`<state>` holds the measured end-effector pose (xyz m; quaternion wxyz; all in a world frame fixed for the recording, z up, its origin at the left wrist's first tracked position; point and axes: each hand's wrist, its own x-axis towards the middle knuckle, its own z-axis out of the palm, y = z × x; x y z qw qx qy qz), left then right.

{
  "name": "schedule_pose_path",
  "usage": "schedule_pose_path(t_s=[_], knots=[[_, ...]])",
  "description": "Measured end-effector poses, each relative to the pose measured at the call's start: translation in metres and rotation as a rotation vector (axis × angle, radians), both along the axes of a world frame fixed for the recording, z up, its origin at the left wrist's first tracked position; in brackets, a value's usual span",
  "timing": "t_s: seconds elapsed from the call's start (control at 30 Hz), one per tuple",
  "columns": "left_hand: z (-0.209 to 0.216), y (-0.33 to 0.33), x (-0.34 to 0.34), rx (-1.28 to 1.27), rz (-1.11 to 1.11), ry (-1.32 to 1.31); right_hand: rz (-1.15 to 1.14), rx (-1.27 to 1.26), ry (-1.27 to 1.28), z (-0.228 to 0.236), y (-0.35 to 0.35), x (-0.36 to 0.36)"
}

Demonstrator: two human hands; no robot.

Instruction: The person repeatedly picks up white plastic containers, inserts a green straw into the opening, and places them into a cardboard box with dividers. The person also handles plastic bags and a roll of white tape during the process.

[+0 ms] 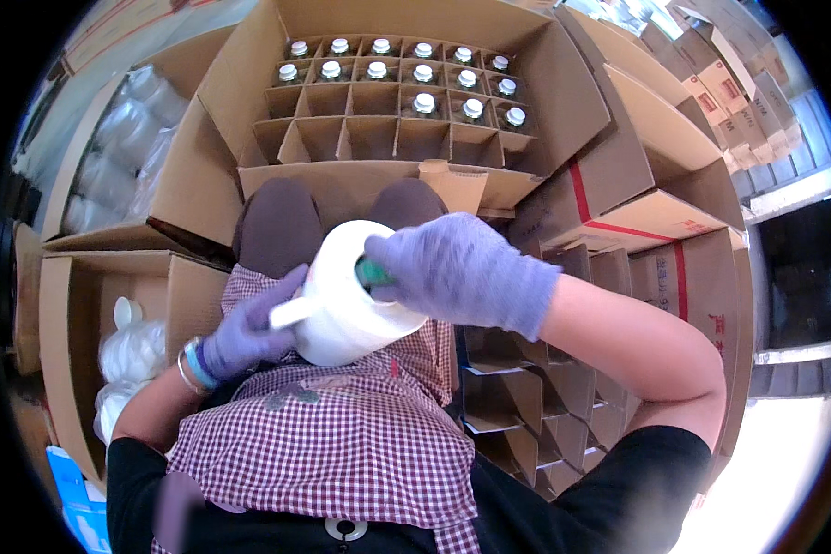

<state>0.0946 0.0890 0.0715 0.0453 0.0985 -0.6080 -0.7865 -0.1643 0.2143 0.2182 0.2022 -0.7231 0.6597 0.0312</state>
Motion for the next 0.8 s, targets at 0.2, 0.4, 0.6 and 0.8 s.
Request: schedule_pose_path(t_s=[0.2, 0.4, 0.6, 0.8], knots=[[0.004, 0.023, 0.001, -0.123, -0.031, 0.001, -0.714, 0.160, -0.551, -0.058, -0.025, -0.045], [-0.010, 0.033, -0.028, 0.200, 0.382, -0.023, -0.500, -0.802, 0.221, -0.150, -0.077, -0.182], [0.021, 0.002, -0.013, -0.832, 0.219, 0.074, -0.647, -0.335, 0.491, -0.235, -0.045, -0.373], [0.020, -0.077, 0.211, -1.233, 0.970, -0.735, -0.490, -0.290, 0.350, -0.243, -0.085, -0.299]])
